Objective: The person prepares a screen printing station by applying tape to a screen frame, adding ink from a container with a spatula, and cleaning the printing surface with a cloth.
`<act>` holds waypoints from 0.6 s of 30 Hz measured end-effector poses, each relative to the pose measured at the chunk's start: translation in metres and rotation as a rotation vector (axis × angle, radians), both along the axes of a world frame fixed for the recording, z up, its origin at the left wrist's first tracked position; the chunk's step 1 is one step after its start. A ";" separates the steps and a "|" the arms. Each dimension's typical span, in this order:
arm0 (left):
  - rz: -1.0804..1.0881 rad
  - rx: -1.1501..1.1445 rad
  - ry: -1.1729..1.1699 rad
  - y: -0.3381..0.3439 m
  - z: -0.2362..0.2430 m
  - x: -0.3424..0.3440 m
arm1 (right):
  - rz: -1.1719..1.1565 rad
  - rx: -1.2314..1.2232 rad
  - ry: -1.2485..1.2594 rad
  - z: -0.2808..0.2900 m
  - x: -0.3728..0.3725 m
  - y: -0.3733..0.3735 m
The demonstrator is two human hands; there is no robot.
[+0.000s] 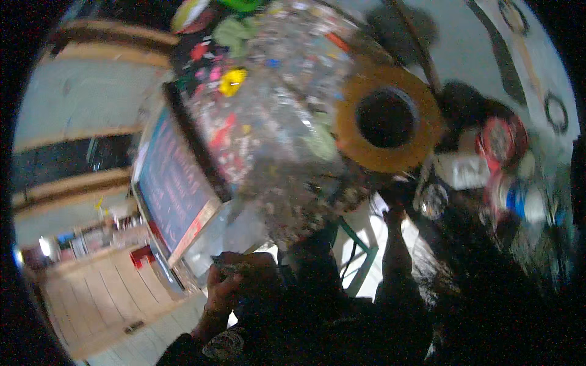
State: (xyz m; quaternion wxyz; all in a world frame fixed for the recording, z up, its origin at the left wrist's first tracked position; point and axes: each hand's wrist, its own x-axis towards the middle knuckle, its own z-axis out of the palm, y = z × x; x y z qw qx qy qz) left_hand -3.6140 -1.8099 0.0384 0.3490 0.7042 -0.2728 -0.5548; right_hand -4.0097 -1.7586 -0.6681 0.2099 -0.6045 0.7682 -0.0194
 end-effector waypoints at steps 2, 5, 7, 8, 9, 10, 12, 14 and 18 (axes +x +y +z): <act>0.045 -0.048 -0.036 -0.001 0.000 -0.009 | -0.084 0.173 -0.033 0.059 0.029 -0.021; -0.005 -0.082 0.102 -0.002 0.003 0.009 | 0.050 0.129 0.027 0.149 0.042 -0.036; 0.092 -0.048 0.211 -0.005 0.009 0.016 | 0.147 0.134 -0.100 0.214 0.036 -0.056; 0.271 -0.113 0.161 0.000 0.005 0.011 | 0.221 0.136 -0.162 0.264 0.036 -0.073; 0.295 -0.135 0.179 -0.001 0.010 0.011 | 0.297 0.141 -0.233 0.316 0.039 -0.092; 0.297 -0.180 0.229 -0.012 0.025 0.009 | 0.361 0.130 -0.283 0.374 0.039 -0.113; 0.314 -0.248 0.318 -0.007 0.023 0.022 | 0.517 0.109 -0.357 0.489 0.046 -0.148; 0.333 -0.157 0.330 0.007 -0.002 0.047 | 0.641 0.063 -0.384 0.594 0.068 -0.174; 0.419 -0.240 0.383 -0.010 0.008 0.036 | 0.828 -0.154 -0.357 0.734 0.133 -0.242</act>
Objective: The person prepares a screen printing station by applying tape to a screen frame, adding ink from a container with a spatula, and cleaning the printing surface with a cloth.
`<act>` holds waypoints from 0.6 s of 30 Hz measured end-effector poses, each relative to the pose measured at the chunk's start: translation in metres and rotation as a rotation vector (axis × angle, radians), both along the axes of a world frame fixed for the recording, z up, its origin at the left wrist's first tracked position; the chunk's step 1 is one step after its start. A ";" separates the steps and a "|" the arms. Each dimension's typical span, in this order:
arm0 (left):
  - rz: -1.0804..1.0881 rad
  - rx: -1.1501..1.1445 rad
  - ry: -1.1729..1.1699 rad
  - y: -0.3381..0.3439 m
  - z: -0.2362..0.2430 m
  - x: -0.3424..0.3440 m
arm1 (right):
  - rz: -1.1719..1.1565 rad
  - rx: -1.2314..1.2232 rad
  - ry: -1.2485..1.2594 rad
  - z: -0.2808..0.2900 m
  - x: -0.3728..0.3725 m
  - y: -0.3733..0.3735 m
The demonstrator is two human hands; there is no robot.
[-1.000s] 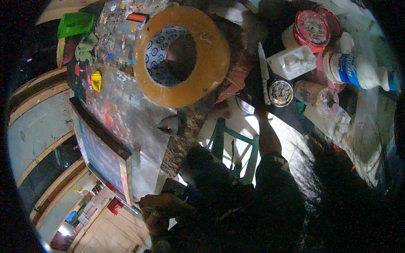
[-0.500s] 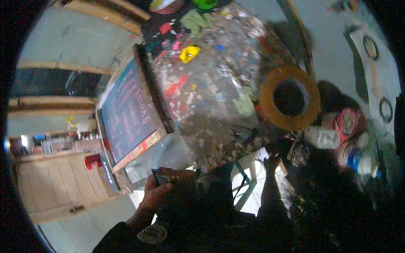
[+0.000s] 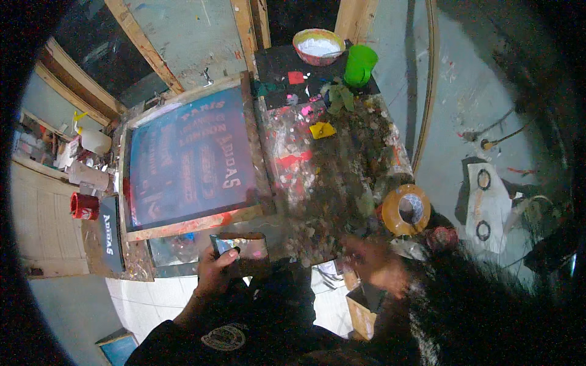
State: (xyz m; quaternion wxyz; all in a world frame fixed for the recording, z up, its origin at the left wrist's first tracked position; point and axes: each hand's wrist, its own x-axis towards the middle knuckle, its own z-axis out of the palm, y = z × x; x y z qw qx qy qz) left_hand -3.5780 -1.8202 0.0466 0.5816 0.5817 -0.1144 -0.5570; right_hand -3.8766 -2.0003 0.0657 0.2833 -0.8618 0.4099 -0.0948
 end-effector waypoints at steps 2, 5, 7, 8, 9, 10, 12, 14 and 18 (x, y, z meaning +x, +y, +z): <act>-0.016 -0.068 -0.008 0.000 -0.011 0.006 | -0.034 -0.130 0.006 0.027 0.043 -0.050; -0.029 -0.073 -0.038 0.009 -0.003 0.022 | -0.166 -0.360 -0.080 -0.015 0.125 -0.208; -0.041 -0.087 -0.069 0.012 -0.001 0.035 | -0.235 -0.462 -0.040 -0.042 0.155 -0.260; -0.042 -0.089 -0.081 0.017 -0.001 0.041 | -0.245 -0.513 -0.012 -0.046 0.168 -0.271; -0.043 -0.092 -0.093 0.021 -0.001 0.046 | -0.289 -0.380 0.101 -0.049 0.176 -0.280; 0.020 -0.078 -0.086 0.025 -0.004 0.049 | -0.321 -0.245 0.207 -0.050 0.190 -0.287; 0.059 -0.095 -0.093 0.035 -0.017 0.063 | -0.276 -0.217 0.277 -0.056 0.197 -0.306; 0.108 -0.059 -0.032 0.030 -0.006 0.073 | -0.250 -0.166 0.362 -0.084 0.187 -0.334; 0.298 -0.134 0.123 0.028 -0.010 0.088 | -0.223 -0.342 0.234 -0.112 0.174 -0.348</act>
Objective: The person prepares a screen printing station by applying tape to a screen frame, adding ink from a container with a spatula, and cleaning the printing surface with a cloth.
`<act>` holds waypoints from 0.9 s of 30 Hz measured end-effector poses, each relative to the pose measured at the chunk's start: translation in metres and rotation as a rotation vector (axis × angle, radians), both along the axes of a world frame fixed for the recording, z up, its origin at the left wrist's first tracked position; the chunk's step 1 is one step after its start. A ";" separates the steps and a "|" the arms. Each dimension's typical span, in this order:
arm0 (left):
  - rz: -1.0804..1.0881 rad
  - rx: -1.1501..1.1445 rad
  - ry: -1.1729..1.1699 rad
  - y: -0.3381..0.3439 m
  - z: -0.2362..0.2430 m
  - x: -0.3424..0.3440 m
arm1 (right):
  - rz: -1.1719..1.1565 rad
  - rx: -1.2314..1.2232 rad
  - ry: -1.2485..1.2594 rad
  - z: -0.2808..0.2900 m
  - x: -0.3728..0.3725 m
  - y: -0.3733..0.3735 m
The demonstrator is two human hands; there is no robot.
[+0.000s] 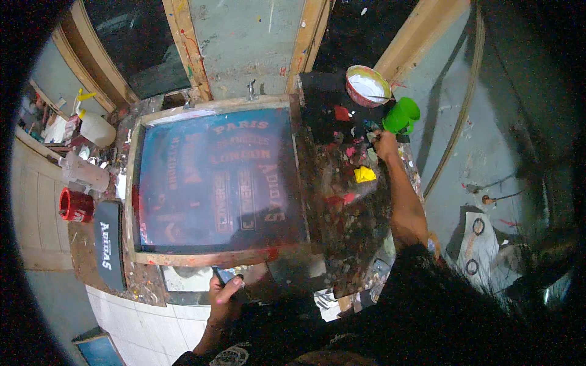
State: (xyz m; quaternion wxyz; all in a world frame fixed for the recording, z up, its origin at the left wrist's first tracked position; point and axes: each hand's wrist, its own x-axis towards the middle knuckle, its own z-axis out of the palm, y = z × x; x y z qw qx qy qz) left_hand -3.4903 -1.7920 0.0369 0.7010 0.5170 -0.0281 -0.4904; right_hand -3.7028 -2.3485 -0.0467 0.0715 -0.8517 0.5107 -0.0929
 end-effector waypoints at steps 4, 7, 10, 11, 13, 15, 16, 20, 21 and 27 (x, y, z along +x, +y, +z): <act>0.046 0.044 0.025 0.001 -0.010 0.016 | 0.005 0.075 -0.462 0.015 -0.008 -0.002; 0.078 0.038 0.045 -0.008 -0.004 0.020 | 0.175 0.080 -0.498 0.031 0.036 0.009; 0.057 0.059 0.013 -0.007 -0.006 0.024 | 0.262 -0.143 -0.132 0.025 0.066 0.032; 0.025 0.097 -0.025 -0.003 -0.009 0.026 | 0.232 -0.197 0.052 0.025 0.072 0.039; -0.040 0.166 -0.098 0.000 -0.014 0.030 | 0.254 -0.073 -0.045 0.029 0.057 0.029; -0.056 0.123 -0.067 -0.001 -0.018 0.028 | 0.297 0.080 -0.151 0.006 0.022 0.000; -0.049 0.059 0.008 0.012 -0.043 0.028 | 0.336 -0.121 -0.130 0.004 0.010 -0.003; 0.015 0.077 0.049 -0.004 -0.026 0.021 | 0.056 0.033 -0.251 0.056 0.006 0.029; 0.021 0.072 0.062 -0.011 -0.020 0.021 | 0.145 0.055 -0.307 0.056 0.000 0.030; 0.042 0.072 0.072 -0.014 -0.018 0.017 | 0.215 0.051 -0.079 0.035 0.031 0.084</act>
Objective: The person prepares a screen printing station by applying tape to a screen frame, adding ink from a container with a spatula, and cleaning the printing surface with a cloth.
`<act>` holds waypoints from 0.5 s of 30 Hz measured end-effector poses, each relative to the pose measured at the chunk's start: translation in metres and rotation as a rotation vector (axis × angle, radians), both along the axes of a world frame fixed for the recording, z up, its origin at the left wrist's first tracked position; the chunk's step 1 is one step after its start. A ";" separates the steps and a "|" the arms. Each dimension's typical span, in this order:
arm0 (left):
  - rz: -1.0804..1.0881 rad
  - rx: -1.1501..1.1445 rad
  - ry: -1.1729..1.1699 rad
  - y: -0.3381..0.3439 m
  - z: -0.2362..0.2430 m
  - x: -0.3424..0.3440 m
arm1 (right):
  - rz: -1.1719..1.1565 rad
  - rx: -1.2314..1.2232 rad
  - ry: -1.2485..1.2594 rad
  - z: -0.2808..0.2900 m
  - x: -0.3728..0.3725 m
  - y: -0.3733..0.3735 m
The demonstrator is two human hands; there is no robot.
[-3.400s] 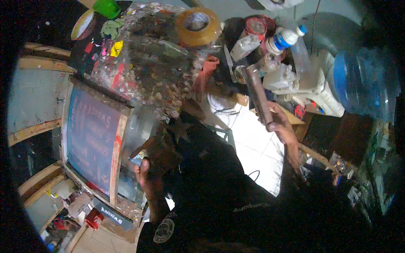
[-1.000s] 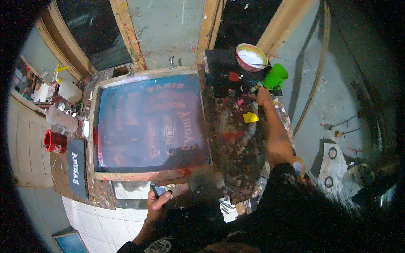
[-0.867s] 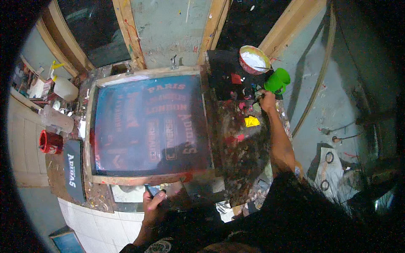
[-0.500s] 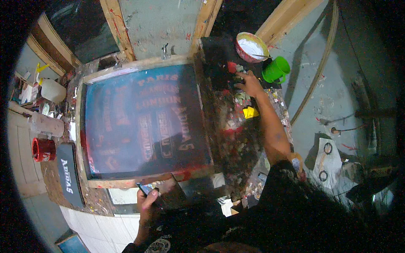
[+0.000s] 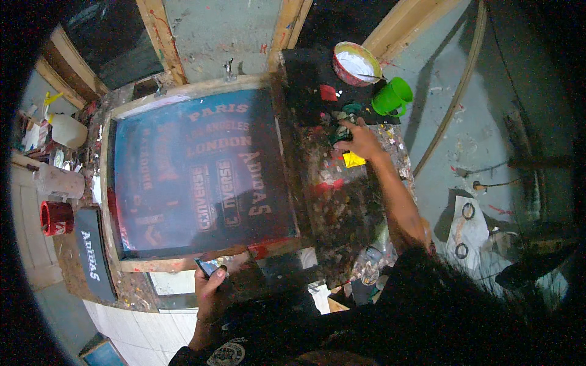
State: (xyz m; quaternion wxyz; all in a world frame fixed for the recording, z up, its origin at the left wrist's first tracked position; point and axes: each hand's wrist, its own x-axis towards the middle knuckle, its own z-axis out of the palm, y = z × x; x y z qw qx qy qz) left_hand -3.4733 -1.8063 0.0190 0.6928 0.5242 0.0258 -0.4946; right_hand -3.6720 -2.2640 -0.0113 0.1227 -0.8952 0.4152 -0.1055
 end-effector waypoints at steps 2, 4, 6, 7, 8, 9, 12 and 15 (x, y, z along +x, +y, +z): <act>-0.033 -0.003 -0.005 -0.001 0.001 0.000 | 0.011 -0.092 0.021 -0.004 0.001 -0.001; -0.066 -0.004 -0.012 -0.005 0.009 -0.001 | 0.113 0.082 0.091 -0.002 -0.002 -0.020; -0.055 -0.027 -0.014 -0.002 0.003 0.000 | 0.044 0.089 0.095 0.002 0.000 -0.021; -0.054 -0.055 -0.011 0.000 -0.002 0.001 | -0.066 0.260 -0.034 0.007 0.001 -0.023; -0.044 -0.060 -0.014 0.006 -0.011 0.004 | -0.170 0.430 -0.164 0.016 0.008 -0.022; -0.064 0.008 -0.063 0.014 -0.022 0.007 | -0.182 0.384 -0.225 0.027 0.016 -0.021; -0.071 0.034 -0.072 0.003 -0.004 0.008 | 0.165 0.036 -0.458 0.029 0.048 -0.048; -0.048 0.035 -0.070 0.001 -0.002 0.010 | 0.257 -0.016 -0.214 0.003 0.104 -0.072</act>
